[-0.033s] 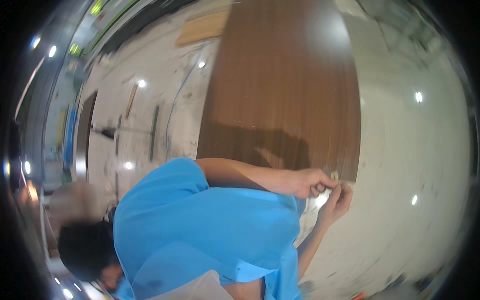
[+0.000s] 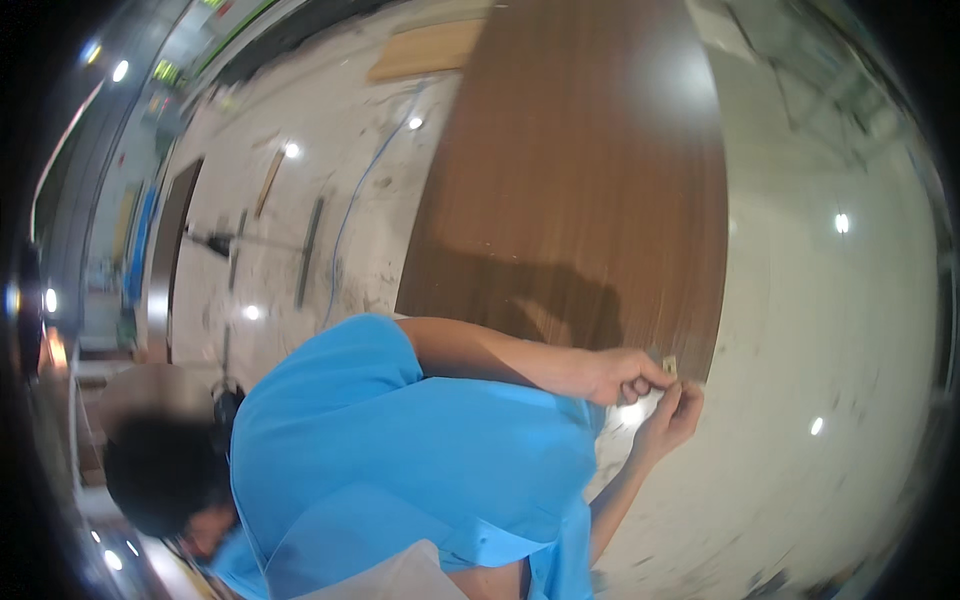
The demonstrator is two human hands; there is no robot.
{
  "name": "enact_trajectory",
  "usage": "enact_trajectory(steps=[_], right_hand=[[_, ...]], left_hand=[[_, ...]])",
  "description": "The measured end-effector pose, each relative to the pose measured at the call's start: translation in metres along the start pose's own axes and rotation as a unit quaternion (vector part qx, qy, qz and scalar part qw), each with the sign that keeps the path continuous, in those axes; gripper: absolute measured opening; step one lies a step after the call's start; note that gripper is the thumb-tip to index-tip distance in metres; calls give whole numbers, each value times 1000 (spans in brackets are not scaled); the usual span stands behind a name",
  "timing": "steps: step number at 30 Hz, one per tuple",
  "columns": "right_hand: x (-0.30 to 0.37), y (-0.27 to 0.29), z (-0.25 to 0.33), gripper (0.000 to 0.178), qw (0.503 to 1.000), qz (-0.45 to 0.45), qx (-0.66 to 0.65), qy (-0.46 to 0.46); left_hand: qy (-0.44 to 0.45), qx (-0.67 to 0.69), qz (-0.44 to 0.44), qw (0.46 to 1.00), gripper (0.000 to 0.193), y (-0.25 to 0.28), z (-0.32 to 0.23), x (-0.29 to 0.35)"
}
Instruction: The person cuts a label from a sheet using scissors, then peels the backing and applies the label to the edge of a wooden tabletop. The person handles the label and scissors directly.
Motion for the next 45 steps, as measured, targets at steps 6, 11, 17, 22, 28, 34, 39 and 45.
enact_trajectory(steps=[6,11,17,22,28,34,39,45], right_hand=[[-36,-19,15,17,991,128,-21,-12],[-47,-23,22,20,979,174,69,74],[-62,-6,18,17,943,297,125,86],[-70,-6,6,18,932,324,145,74],[-75,-21,4,15,913,394,106,-2],[-39,-76,11,11,869,493,32,32],[1,-134,45,9,811,569,52,127],[42,-174,55,10,764,632,12,129]], left_hand=[[-99,28,-46,994,10,-4,-27,2],[-184,-1,-92,979,14,-4,-32,9],[-211,47,-85,973,11,-7,-12,-7],[-246,76,-113,960,15,0,-1,-23],[-298,46,-127,945,16,4,-2,3],[-314,-48,-218,923,17,45,-5,81],[-309,-34,-303,901,24,74,-2,154],[-348,2,-389,853,16,99,22,194]])
Point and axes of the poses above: each hand's wrist, its own x-axis away from the middle knuckle, its own y-axis out of the back of the hand, z = x × y, the point moved 6 cm from there along -x, towards the middle knuckle, and after that the axes turned 2 degrees about -x, right-handed, at the moved point
